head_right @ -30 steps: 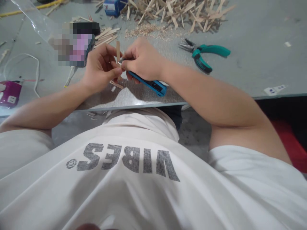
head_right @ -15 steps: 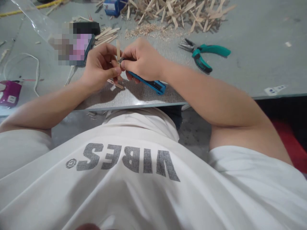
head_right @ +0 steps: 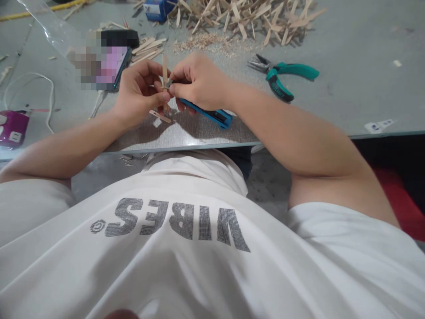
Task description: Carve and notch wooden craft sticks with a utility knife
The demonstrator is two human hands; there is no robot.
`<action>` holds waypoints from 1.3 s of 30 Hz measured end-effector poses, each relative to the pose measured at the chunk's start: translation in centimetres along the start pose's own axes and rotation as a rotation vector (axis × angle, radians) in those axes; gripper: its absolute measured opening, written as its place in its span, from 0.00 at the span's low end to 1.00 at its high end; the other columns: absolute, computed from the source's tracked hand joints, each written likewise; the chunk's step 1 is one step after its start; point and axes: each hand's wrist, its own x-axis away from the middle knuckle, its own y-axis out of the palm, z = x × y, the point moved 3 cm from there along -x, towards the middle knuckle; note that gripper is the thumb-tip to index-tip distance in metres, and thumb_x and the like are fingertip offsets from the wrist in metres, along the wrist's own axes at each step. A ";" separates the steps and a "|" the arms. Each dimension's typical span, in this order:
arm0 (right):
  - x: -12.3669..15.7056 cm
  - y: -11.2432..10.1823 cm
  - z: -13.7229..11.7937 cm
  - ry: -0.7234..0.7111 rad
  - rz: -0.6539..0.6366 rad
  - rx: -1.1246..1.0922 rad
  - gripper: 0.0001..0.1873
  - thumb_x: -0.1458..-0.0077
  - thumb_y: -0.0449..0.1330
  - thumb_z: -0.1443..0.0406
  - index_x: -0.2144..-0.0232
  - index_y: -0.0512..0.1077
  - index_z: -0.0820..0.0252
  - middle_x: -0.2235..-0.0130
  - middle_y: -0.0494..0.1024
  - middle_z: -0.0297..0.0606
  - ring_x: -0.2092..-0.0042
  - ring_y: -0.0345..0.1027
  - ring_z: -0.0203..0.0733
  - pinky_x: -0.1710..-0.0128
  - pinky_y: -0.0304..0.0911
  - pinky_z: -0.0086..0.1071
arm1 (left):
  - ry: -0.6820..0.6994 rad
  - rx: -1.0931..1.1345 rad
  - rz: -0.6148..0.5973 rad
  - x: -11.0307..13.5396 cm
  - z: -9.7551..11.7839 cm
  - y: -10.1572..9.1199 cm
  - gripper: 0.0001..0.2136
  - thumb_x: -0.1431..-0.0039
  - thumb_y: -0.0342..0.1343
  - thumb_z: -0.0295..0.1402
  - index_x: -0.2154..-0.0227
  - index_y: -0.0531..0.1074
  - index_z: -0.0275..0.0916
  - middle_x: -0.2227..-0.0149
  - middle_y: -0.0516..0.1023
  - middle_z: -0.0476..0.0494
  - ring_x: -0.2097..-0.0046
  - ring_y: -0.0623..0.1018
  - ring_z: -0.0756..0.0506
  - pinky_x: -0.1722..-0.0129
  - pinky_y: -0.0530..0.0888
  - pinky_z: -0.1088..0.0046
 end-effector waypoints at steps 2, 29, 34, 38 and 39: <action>0.0 -0.1 -0.2 0.027 0.025 -0.012 0.10 0.34 0.65 0.67 0.70 0.79 0.56 0.74 0.80 0.30 0.79 0.70 0.30 0.80 0.63 0.22 | 0.025 -0.009 0.006 -0.2 -0.5 -0.1 0.25 0.51 0.83 0.56 0.57 0.78 0.56 0.74 0.83 0.56 0.69 0.89 0.38 0.71 0.89 0.54; 0.0 0.3 -1.3 0.165 0.091 -0.097 0.22 0.33 0.59 0.82 0.75 0.77 0.57 0.77 0.77 0.30 0.81 0.67 0.33 0.82 0.61 0.25 | 0.056 -0.063 0.004 -0.3 -0.8 -0.1 0.26 0.50 0.79 0.58 0.55 0.76 0.58 0.74 0.81 0.56 0.67 0.89 0.37 0.71 0.86 0.53; 0.1 0.3 -1.2 0.200 0.053 -0.100 0.16 0.34 0.67 0.74 0.74 0.78 0.55 0.75 0.79 0.32 0.79 0.69 0.34 0.80 0.63 0.26 | 0.076 -0.055 -0.015 -0.5 -1.1 -0.1 0.25 0.49 0.79 0.58 0.55 0.76 0.58 0.75 0.80 0.56 0.68 0.88 0.37 0.72 0.86 0.52; -0.1 0.2 -0.4 0.178 0.030 -0.124 0.11 0.39 0.69 0.64 0.75 0.78 0.53 0.75 0.80 0.35 0.79 0.70 0.37 0.78 0.64 0.30 | 0.058 -0.068 0.007 -0.4 -1.3 -0.3 0.27 0.51 0.80 0.59 0.54 0.77 0.59 0.74 0.81 0.56 0.68 0.89 0.36 0.72 0.87 0.52; -0.2 0.2 -0.2 0.173 0.032 -0.124 0.11 0.40 0.70 0.62 0.75 0.78 0.53 0.75 0.80 0.36 0.79 0.69 0.36 0.78 0.64 0.31 | 0.056 -0.071 0.010 -0.4 -1.4 -0.3 0.27 0.51 0.80 0.60 0.54 0.77 0.59 0.74 0.82 0.56 0.68 0.89 0.37 0.72 0.87 0.52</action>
